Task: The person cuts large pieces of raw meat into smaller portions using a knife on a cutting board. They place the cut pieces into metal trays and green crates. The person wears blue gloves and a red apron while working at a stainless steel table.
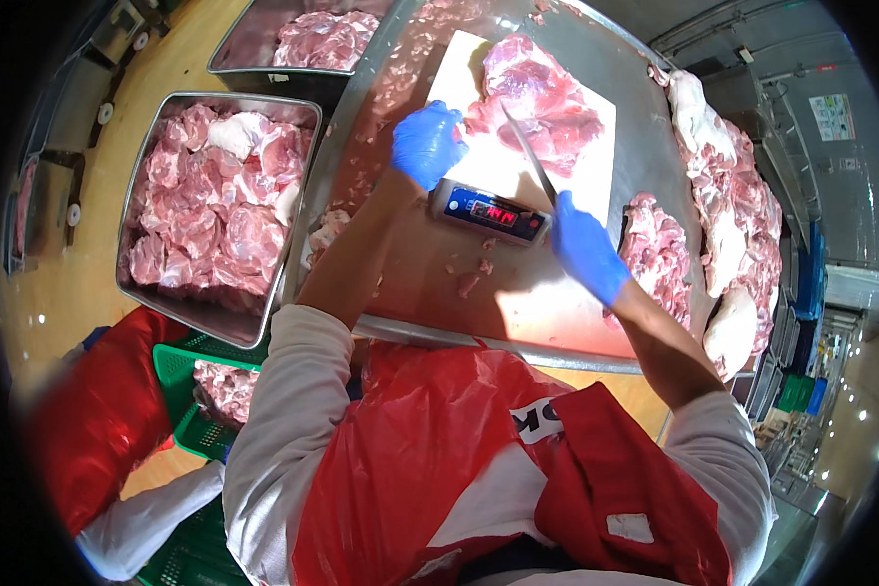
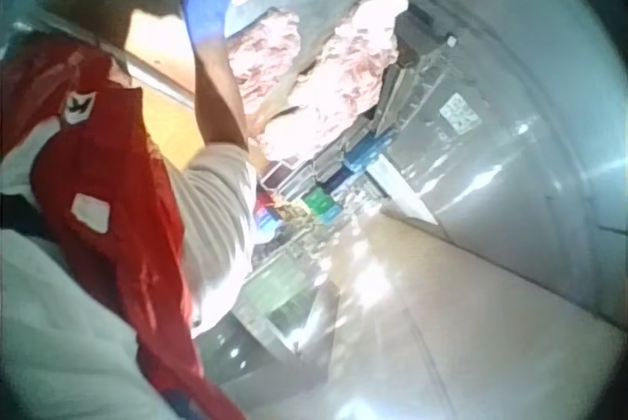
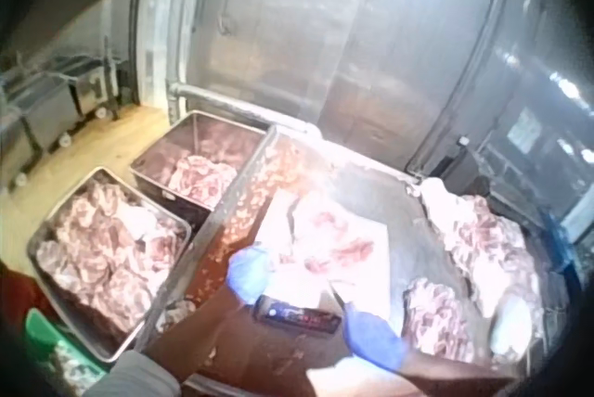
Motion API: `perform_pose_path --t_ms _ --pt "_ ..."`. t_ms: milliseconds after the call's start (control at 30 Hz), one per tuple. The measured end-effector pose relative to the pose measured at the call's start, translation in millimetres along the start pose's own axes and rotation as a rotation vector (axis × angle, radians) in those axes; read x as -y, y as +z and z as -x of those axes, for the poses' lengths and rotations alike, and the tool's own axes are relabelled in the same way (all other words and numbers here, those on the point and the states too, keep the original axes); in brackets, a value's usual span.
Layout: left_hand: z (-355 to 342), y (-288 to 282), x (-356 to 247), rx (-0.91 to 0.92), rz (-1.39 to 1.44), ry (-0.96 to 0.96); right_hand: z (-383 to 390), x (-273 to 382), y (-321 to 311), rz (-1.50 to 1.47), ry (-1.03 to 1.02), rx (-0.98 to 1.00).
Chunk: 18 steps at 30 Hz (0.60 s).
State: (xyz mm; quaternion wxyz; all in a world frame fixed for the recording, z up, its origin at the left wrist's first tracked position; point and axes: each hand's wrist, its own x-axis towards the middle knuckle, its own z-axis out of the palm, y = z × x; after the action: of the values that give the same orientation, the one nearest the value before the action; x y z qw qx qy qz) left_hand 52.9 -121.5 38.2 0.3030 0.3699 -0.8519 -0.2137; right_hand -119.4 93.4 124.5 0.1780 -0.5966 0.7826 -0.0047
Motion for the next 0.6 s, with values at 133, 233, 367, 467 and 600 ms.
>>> perform_pose_path --t_ms 133,233,367,467,600 --pt "-2.7 -2.8 -10.6 0.066 -0.041 0.066 -114.5 38.5 16.6 0.002 -0.062 -0.254" --pt "-0.7 -8.7 -7.1 0.065 -0.071 0.107 -139.4 55.3 14.3 -0.027 0.06 -0.166" --pt "-4.9 -5.1 19.6 0.024 -0.195 0.196 -84.8 21.2 32.7 0.033 0.1 -0.014" --pt "-22.8 -24.8 33.4 0.004 -0.3 0.337 -7.3 -19.9 29.2 0.058 0.11 0.139" --pt "-87.6 -67.4 66.7 -0.306 -0.29 0.456 79.3 -59.7 30.7 0.18 0.117 0.137"
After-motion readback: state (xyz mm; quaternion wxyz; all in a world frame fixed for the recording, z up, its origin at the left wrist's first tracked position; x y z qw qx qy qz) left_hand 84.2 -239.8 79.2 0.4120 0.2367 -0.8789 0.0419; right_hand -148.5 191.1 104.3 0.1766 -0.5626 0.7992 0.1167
